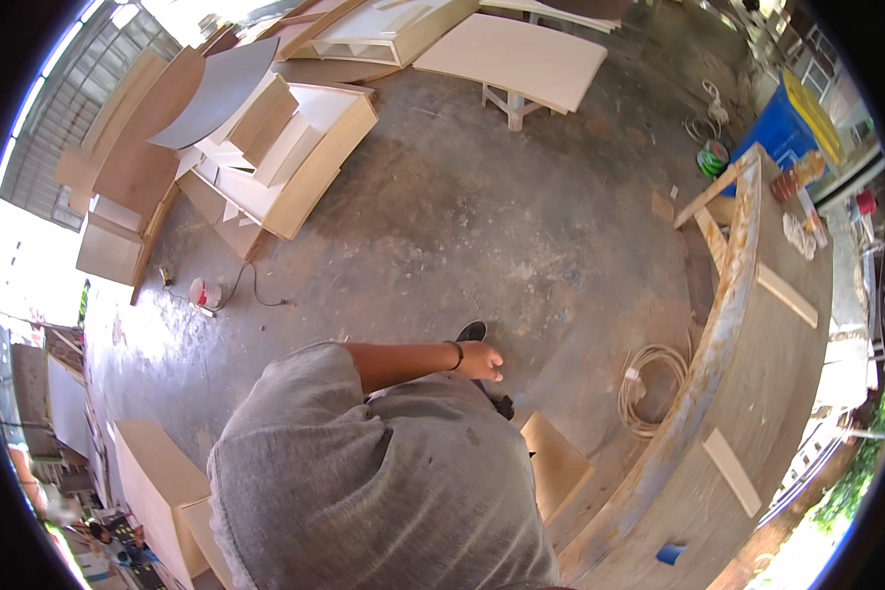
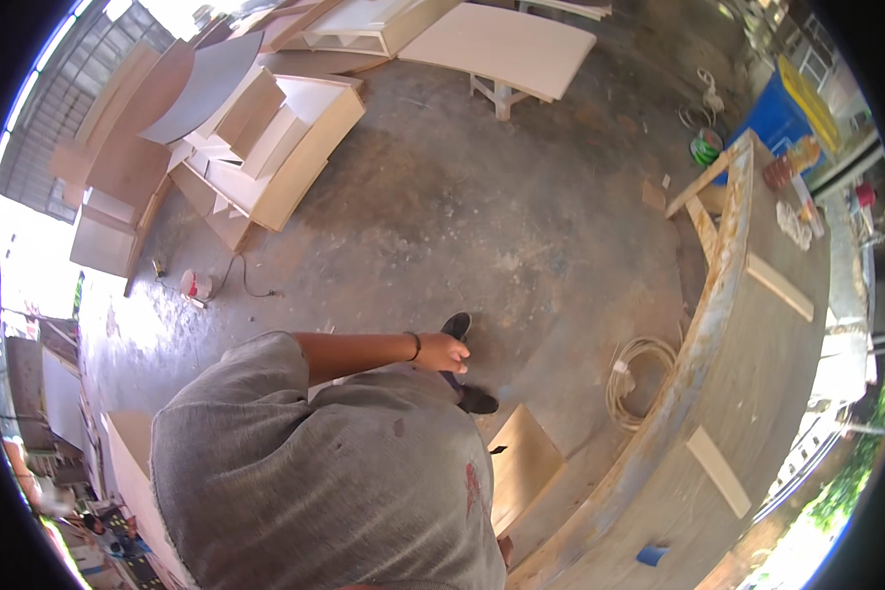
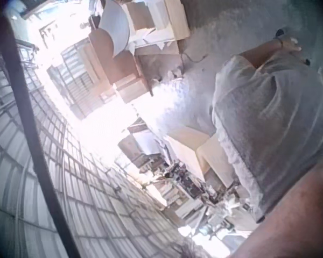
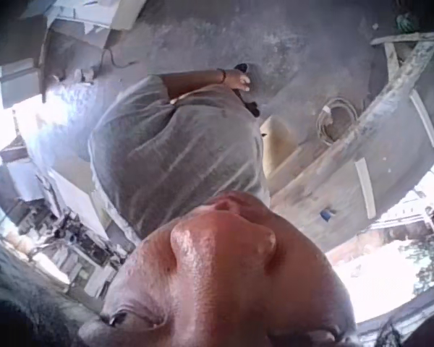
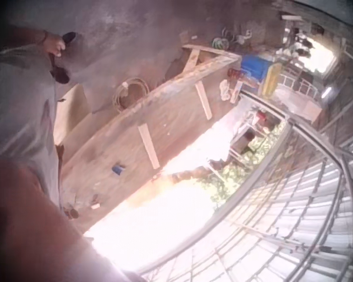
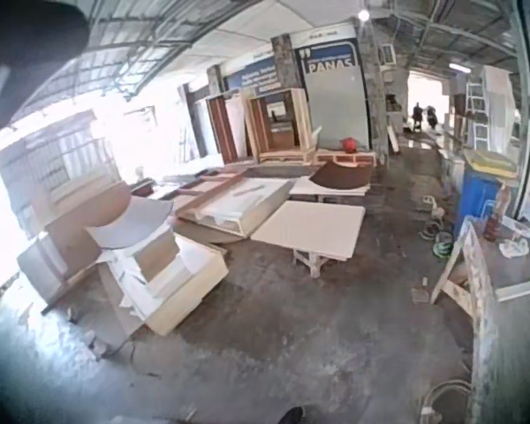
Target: The person picks up a light wood panel, places it on a workbench, then aligns a separate white sheet over it. The person then wipes the surface of the white sheet using a cloth and moves the panel aside.
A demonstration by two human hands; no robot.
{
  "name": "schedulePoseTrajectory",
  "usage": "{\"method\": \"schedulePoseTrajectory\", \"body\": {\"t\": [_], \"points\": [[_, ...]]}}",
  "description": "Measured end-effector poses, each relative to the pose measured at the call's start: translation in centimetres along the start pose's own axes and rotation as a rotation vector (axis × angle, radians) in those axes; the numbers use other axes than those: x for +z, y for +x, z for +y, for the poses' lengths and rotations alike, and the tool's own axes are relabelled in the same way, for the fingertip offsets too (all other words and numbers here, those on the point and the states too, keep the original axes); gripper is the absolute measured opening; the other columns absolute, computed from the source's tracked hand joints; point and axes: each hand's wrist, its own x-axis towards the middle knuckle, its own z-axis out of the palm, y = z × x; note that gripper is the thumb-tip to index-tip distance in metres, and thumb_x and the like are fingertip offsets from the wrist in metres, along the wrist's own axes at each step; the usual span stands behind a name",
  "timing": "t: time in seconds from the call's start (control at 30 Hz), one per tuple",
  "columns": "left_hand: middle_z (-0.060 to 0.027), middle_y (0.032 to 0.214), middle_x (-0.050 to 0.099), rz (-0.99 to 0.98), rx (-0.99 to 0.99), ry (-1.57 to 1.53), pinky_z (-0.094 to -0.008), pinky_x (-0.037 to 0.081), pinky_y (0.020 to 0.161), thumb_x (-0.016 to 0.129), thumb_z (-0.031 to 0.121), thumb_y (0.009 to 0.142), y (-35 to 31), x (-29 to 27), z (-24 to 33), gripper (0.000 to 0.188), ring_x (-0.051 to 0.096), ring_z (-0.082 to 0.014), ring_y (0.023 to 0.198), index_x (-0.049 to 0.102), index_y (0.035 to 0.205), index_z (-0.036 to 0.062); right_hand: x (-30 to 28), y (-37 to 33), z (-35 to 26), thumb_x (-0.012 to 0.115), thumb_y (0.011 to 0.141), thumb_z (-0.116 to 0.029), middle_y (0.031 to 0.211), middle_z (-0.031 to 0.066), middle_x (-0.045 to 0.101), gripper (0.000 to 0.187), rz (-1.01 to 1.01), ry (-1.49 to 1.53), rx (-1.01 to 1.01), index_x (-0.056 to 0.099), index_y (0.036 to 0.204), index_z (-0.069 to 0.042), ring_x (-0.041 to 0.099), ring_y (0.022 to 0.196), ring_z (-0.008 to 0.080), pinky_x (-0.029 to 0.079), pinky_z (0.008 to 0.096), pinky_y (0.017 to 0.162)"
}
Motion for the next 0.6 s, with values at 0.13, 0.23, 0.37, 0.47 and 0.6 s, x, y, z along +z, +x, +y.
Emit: {"method": "schedulePoseTrajectory", "body": {"t": [0.13, 0.23, 0.37, 0.47, 0.6], "points": [[-0.0131, 0.106, 0.063, -0.015, -0.014, -0.065, -0.0341, 0.044, 0.089, 0.060, 0.039, 0.080, 0.9, -0.2, -3.7, 0.050, 0.059, -0.0282, 0.098, 0.056, 0.115, 0.0036, -3.5, 1.2, -4.1, 0.069, 0.063, -0.028, 0.091, 0.0236, 0.064, 0.047, -0.008, 0.038, 0.014, 0.060, 0.099, 0.001, 0.062, 0.094, 0.0325, 0.048, 0.0401, 0.074], [-0.0111, 0.106, 0.063, -0.091, -0.089, -0.181, -0.0357, 0.045, 0.087, 0.056, 0.044, 0.082, 3.2, -1.2, -5.0, 0.052, 0.060, -0.0251, 0.096, 0.053, 0.119, 0.0075, -8.7, 1.1, -13.0, 0.067, 0.065, -0.022, 0.095, 0.0236, 0.061, 0.046, 0.046, 0.022, 0.074, 0.057, 0.103, 0.002, 0.060, 0.097, 0.0298, 0.046, 0.0405, 0.077], [-0.0118, 0.101, 0.063, -0.114, -0.431, -0.735, -0.0436, 0.046, 0.076, 0.044, 0.064, 0.081, 9.6, 3.7, -11.7, 0.071, 0.060, -0.0269, 0.090, 0.051, 0.121, 0.0065, -18.5, 3.2, -20.1, 0.066, 0.065, -0.009, 0.121, 0.0183, 0.051, 0.063, -0.099, -0.038, 0.026, 0.045, 0.124, -0.003, 0.047, 0.110, 0.0320, 0.036, 0.0455, 0.094], [-0.0119, 0.092, 0.062, -0.154, -0.661, -0.981, -0.0410, 0.047, 0.058, 0.041, 0.074, 0.076, 16.4, 10.0, -17.6, 0.077, 0.060, -0.0254, 0.072, 0.052, 0.117, 0.0095, -19.8, -0.4, -29.9, 0.067, 0.067, -0.011, 0.104, 0.0152, 0.058, 0.042, 0.165, 0.176, -0.263, 0.054, 0.105, -0.001, 0.054, 0.089, 0.0288, 0.042, 0.0415, 0.081], [-0.0116, 0.103, 0.057, -0.335, -0.591, -1.406, -0.0436, 0.043, 0.069, 0.036, 0.077, 0.075, 16.9, 10.2, -10.6, 0.083, 0.056, -0.0272, 0.084, 0.049, 0.121, 0.0102, -26.1, -5.5, -43.8, 0.067, 0.069, -0.006, 0.098, 0.0091, 0.063, 0.037, 0.309, 0.343, -0.280, 0.058, 0.104, 0.001, 0.057, 0.089, 0.0206, 0.046, 0.0344, 0.080]]}}
